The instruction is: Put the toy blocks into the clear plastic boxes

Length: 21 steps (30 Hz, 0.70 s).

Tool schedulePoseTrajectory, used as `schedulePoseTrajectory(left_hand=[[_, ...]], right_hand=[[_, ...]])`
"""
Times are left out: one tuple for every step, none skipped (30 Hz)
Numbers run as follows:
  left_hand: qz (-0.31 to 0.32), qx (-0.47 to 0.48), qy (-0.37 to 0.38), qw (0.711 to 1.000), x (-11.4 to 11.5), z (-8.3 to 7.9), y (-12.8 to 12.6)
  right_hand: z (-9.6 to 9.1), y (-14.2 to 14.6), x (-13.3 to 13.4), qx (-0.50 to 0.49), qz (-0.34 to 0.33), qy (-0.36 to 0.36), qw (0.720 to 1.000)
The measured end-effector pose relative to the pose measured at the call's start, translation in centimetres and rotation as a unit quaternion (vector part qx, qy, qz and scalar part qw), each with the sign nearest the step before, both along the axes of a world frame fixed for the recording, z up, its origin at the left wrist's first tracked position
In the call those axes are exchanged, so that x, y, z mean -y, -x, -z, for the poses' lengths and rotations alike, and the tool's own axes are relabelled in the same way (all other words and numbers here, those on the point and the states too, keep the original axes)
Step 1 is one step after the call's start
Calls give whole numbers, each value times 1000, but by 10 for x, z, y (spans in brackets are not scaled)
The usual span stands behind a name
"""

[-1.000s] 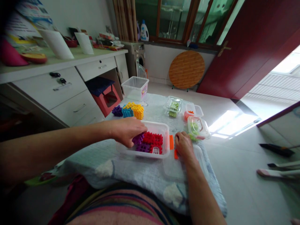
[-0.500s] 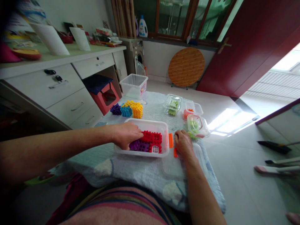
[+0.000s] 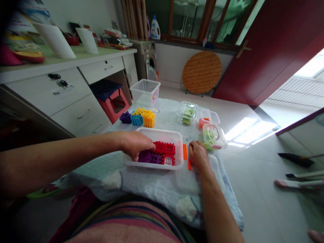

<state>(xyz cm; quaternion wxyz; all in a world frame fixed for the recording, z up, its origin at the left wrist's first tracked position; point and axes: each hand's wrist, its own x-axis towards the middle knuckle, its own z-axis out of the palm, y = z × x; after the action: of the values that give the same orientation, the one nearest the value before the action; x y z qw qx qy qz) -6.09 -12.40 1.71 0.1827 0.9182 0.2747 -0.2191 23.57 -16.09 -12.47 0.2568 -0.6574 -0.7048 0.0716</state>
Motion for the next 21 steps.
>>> schedulePoseTrajectory(left_hand=[[-9, 16, 1, 1000, 0, 0, 2], [-19, 37, 1, 999, 0, 0, 5], [-30, 64, -2, 998, 0, -1, 9], [-40, 95, -6, 995, 0, -3, 13], [-49, 130, -11, 990, 0, -6, 18], [-56, 171, -17, 984, 1, -9, 23], [-65, 217, -23, 974, 3, -12, 29], [-77, 268, -34, 960, 5, -15, 35], [-95, 320, -50, 941, 7, -17, 41], [-117, 369, -71, 919, 11, -16, 48], [-145, 414, -96, 894, 15, -13, 54], [-178, 452, -124, 865, 19, -7, 61], [-212, 481, -150, 837, 23, 2, 67], [-250, 505, -172, 808, 28, 13, 72], [-287, 525, -186, 780, 32, 26, 76], [-322, 532, -189, 760, 37, 39, 80], [-361, 533, -186, 742, 41, 53, 82], [-393, 534, -177, 728, 44, 66, 84], [-423, 533, -158, 716, 47, 77, 84], [-449, 532, -132, 706, 50, 86, 84], [-469, 532, -101, 698, 52, 92, 83]], right_hand=[[0, 0, 0, 0, -1, 0, 1000], [0, -1, 0, 1, -2, 1, 1000], [0, -1, 0, 1, -2, 1, 1000], [-1, -1, 0, 1, -2, 0, 1000], [-1, -1, 0, 1, -3, -1, 1000], [-1, -1, 0, 0, -5, -1, 1000], [-2, -1, 0, 0, -8, -1, 1000], [-3, -1, 0, 0, -9, 0, 1000], [-4, -1, 0, 1, -11, 2, 1000], [-6, 0, 1, 2, -12, 4, 1000], [-8, 0, 1, 6, -14, 7, 1000], [-11, 0, 2, 11, -16, 10, 1000], [-15, -1, 4, 16, -18, 13, 1000], [-20, -2, 6, 22, -23, 18, 999], [-24, -4, 9, 26, -29, 26, 999], [-29, -7, 12, 28, -34, 36, 998], [-33, -11, 16, 28, -38, 47, 998], [-38, -16, 21, 27, -40, 56, 997], [-41, -22, 26, 25, -39, 61, 997], [-44, -28, 31, 25, -33, 58, 997], [-46, -34, 37, 25, -23, 51, 998]])
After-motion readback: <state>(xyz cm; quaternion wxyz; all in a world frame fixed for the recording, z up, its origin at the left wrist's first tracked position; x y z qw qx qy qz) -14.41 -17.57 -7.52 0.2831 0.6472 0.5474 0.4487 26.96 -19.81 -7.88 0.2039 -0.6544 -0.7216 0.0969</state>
